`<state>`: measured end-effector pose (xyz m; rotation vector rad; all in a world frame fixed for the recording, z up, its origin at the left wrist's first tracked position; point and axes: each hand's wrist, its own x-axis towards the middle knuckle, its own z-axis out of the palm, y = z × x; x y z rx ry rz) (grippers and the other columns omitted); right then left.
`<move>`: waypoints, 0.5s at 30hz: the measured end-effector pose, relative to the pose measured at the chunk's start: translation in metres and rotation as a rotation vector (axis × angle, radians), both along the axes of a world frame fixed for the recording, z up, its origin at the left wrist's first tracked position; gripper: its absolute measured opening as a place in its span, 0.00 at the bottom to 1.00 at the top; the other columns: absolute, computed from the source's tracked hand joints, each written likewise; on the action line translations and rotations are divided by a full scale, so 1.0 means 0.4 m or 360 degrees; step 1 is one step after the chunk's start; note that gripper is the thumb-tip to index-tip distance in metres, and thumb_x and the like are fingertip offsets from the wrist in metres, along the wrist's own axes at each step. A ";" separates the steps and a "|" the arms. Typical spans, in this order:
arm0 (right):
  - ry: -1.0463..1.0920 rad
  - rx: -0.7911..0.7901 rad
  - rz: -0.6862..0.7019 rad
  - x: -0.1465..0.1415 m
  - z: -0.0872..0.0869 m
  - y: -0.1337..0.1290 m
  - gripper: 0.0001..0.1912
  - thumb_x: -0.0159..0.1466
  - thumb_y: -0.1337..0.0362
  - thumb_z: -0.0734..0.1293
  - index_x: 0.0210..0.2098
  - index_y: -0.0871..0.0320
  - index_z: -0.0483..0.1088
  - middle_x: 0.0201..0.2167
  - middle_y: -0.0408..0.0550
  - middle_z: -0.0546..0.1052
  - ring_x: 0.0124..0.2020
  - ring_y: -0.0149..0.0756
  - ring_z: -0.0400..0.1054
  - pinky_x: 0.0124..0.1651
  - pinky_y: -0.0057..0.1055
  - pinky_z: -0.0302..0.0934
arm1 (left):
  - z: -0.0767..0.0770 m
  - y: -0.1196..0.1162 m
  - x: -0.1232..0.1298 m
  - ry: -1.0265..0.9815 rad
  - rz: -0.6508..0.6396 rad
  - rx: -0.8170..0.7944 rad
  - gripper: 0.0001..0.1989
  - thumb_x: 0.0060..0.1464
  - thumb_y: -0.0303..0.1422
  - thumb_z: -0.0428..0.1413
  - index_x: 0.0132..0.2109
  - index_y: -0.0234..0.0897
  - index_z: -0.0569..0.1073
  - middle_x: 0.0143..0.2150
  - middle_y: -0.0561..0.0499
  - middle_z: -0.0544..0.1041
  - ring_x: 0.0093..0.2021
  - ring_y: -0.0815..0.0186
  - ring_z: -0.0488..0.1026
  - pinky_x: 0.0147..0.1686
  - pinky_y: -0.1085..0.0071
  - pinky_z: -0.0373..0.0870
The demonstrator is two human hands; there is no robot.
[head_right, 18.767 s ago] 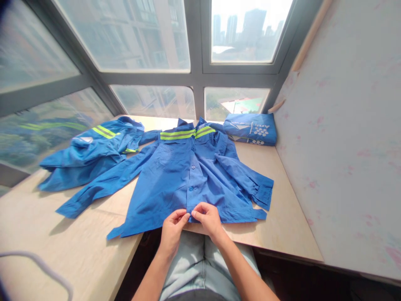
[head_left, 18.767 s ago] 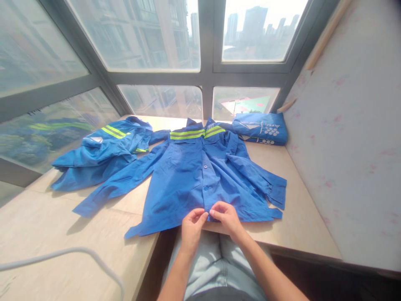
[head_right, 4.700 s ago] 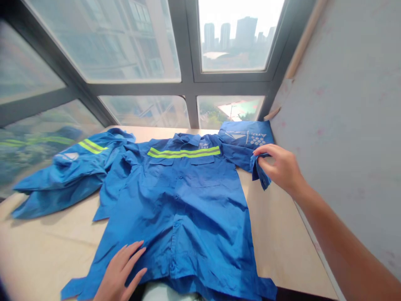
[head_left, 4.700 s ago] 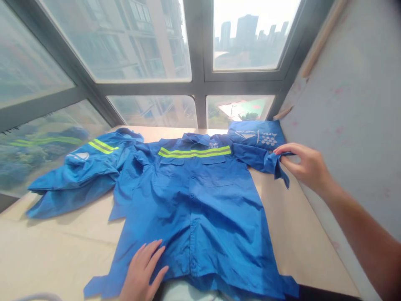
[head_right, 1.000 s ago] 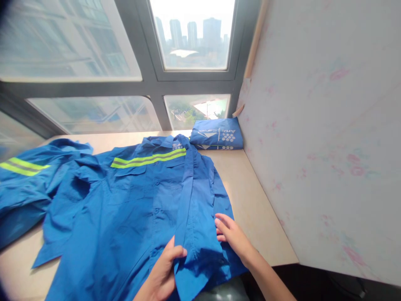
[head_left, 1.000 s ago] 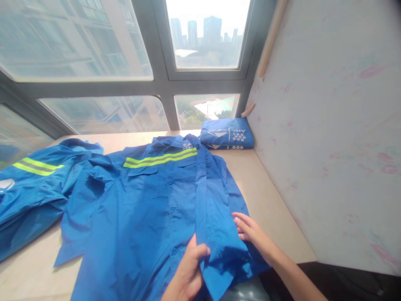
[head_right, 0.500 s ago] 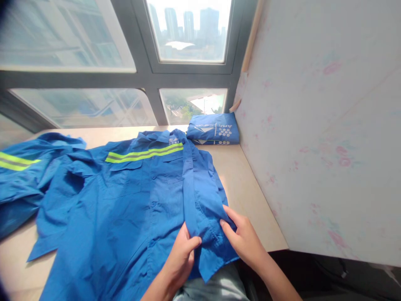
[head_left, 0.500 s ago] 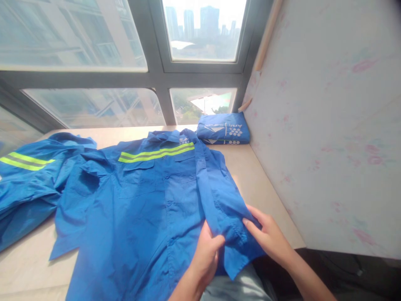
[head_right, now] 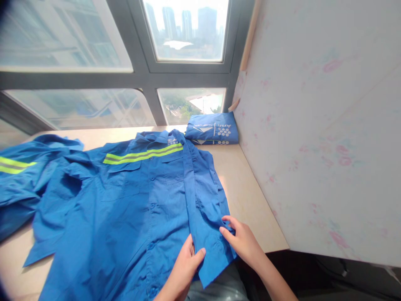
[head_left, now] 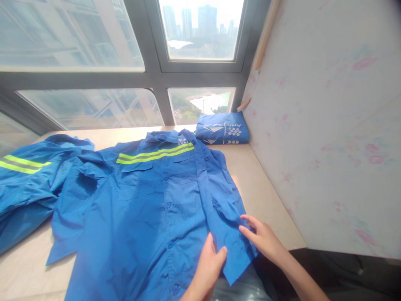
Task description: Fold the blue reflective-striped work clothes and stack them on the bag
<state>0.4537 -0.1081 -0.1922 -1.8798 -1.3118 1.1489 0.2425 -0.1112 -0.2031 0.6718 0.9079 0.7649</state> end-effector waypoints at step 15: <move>-0.0589 0.0027 0.0025 0.059 -0.014 -0.010 0.23 0.66 0.46 0.60 0.43 0.55 0.78 0.30 0.49 0.81 0.33 0.45 0.76 0.38 0.38 0.67 | 0.011 -0.012 -0.032 0.1004 -0.0575 0.0384 0.09 0.60 0.35 0.49 0.39 0.38 0.72 0.23 0.51 0.75 0.25 0.61 0.74 0.30 0.70 0.67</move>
